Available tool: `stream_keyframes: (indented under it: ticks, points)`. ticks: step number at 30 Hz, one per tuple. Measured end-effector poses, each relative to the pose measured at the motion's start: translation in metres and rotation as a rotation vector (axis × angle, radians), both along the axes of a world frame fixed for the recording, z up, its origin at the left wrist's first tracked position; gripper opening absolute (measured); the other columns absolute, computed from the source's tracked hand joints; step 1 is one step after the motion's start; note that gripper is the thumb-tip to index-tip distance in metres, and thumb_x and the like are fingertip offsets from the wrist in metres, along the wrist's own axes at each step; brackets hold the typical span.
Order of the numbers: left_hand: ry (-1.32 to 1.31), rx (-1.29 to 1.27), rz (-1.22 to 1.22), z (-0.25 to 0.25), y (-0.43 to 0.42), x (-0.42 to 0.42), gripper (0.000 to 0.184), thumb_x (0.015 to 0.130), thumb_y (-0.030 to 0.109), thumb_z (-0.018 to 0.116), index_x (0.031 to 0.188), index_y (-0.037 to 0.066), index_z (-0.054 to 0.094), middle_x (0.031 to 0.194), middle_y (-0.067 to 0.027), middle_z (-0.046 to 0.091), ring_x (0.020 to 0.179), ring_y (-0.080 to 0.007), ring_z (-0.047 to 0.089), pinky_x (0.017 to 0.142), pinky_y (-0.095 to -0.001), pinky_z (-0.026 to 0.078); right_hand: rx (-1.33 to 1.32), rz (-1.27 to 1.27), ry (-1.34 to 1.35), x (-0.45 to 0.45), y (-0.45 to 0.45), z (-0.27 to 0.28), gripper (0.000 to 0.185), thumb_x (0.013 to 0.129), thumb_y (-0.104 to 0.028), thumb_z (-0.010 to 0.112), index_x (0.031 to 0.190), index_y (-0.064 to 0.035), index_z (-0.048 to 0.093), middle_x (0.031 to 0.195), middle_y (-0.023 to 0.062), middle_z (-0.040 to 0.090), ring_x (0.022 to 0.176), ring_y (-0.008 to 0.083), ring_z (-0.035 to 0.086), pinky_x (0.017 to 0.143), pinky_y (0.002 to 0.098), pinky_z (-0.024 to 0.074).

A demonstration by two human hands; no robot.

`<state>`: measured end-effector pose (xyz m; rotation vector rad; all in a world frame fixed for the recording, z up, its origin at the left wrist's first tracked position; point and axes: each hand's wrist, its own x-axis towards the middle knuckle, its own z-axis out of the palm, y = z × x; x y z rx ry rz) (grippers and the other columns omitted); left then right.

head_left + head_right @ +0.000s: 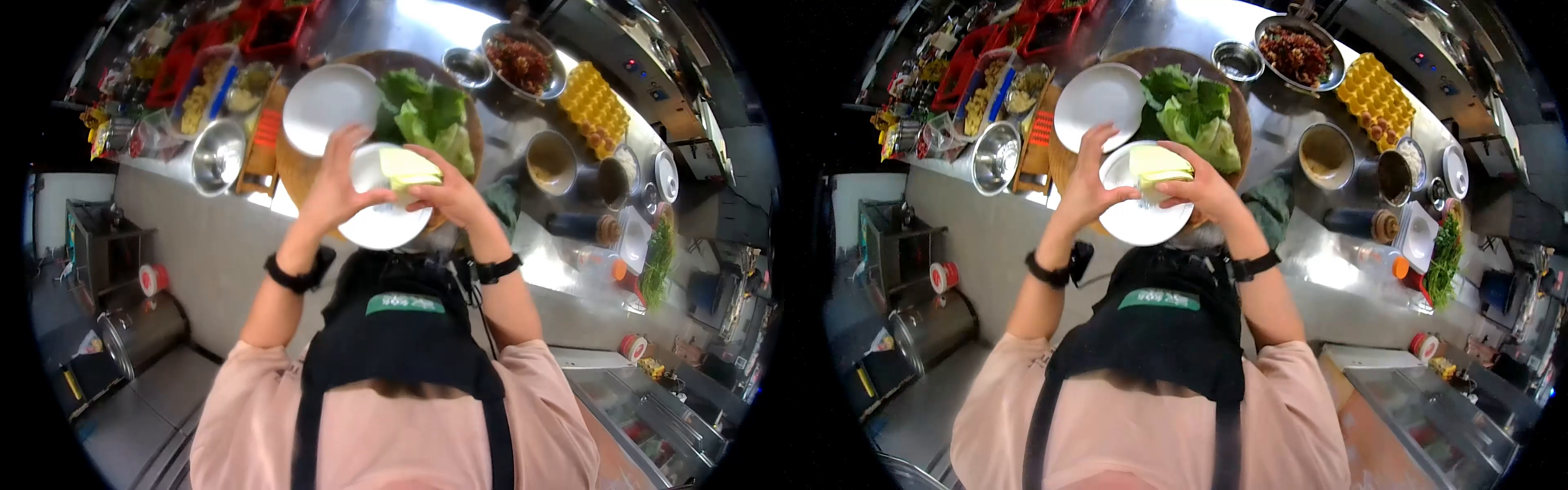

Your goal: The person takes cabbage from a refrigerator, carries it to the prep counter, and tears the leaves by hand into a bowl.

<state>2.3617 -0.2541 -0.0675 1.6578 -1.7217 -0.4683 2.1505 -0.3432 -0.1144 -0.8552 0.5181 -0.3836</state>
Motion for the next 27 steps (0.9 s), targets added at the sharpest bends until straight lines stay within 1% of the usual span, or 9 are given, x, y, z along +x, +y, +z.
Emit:
stream_keyframes:
  ticks: [3,6,7,11,15,17,20,23,27]
  points:
    - [0.182,0.141,-0.406,0.006,-0.004,0.004,0.102,0.063,0.03,0.087,0.145,0.006,0.032,0.146,-0.0162,0.038,0.132,-0.0316,0.041,0.108,-0.0406,0.035,-0.106,0.236,0.086,-0.003,0.005,0.004,0.074,0.08,-0.012,0.077,0.141,-0.0066,0.036,0.116,0.0084,0.058,0.099,0.0164,0.061,0.073,0.031,0.0589]
    - [0.301,0.399,-0.395,-0.002,-0.002,-0.005,0.092,0.069,0.021,0.084,0.144,0.005,0.034,0.142,-0.0141,0.045,0.129,-0.0294,0.045,0.108,-0.0385,0.036,-0.037,0.071,0.094,0.005,0.011,-0.013,0.066,0.083,-0.019,0.075,0.136,-0.0045,0.039,0.113,0.0076,0.058,0.092,0.0149,0.062,0.068,0.0287,0.0573]
    - [0.336,0.386,-0.283,-0.008,0.0,-0.007,0.08,0.075,0.014,0.08,0.142,0.002,0.037,0.138,-0.0125,0.049,0.126,-0.0258,0.048,0.106,-0.036,0.038,0.003,-0.015,0.117,0.007,0.012,-0.015,0.063,0.085,-0.022,0.073,0.134,-0.0038,0.04,0.112,0.0074,0.058,0.09,0.0144,0.062,0.065,0.0278,0.056]
    - [0.646,0.271,-0.111,-0.032,0.011,-0.014,0.071,0.078,0.019,0.078,0.137,0.001,0.043,0.129,-0.0136,0.055,0.118,-0.0226,0.053,0.1,-0.0352,0.042,-0.098,-0.097,0.202,0.01,0.023,-0.005,0.058,0.088,-0.032,0.07,0.131,-0.0028,0.043,0.108,0.0071,0.059,0.086,0.0127,0.06,0.061,0.025,0.0518]
    - [0.6,0.397,-0.129,-0.025,0.017,-0.013,0.075,0.078,0.013,0.078,0.141,0.002,0.038,0.132,-0.0127,0.051,0.12,-0.0223,0.051,0.102,-0.0346,0.041,-0.254,-0.005,0.259,0.006,0.027,-0.004,0.059,0.085,-0.03,0.074,0.129,-0.0021,0.047,0.106,0.0064,0.061,0.087,0.0111,0.059,0.065,0.025,0.0513]
    - [0.34,0.313,-0.1,-0.02,0.019,-0.016,0.074,0.077,0.014,0.079,0.14,0.005,0.041,0.127,-0.0145,0.056,0.116,-0.0249,0.055,0.099,-0.0352,0.044,-0.363,0.014,0.244,0.006,0.034,0.004,0.06,0.081,-0.029,0.077,0.128,-0.0012,0.05,0.103,0.006,0.062,0.086,0.0095,0.057,0.067,0.0247,0.0499]
    - [0.305,0.232,-0.155,-0.016,0.022,-0.014,0.07,0.076,0.014,0.079,0.137,0.008,0.047,0.124,-0.016,0.059,0.113,-0.027,0.058,0.096,-0.0363,0.046,-0.458,0.028,0.286,0.006,0.035,0.009,0.055,0.08,-0.028,0.077,0.121,-0.0006,0.055,0.097,0.0048,0.063,0.081,0.0089,0.057,0.068,0.0246,0.0492]
    - [0.365,0.227,-0.257,-0.021,0.024,-0.001,0.064,0.075,0.013,0.079,0.133,0.008,0.052,0.126,-0.0155,0.059,0.112,-0.0264,0.058,0.095,-0.0365,0.046,-0.309,0.132,0.351,0.003,0.032,0.02,0.05,0.078,-0.028,0.079,0.114,0.0005,0.059,0.092,0.0034,0.064,0.078,0.0084,0.057,0.07,0.0247,0.0491]
    - [0.463,0.272,-0.292,-0.019,0.024,0.009,0.058,0.079,0.011,0.076,0.132,0.006,0.054,0.128,-0.0148,0.058,0.114,-0.0242,0.057,0.097,-0.0354,0.045,-0.344,0.078,0.336,0.006,0.035,0.024,0.049,0.077,-0.028,0.079,0.111,0.0012,0.06,0.089,0.0022,0.064,0.078,0.0081,0.057,0.07,0.0245,0.049]
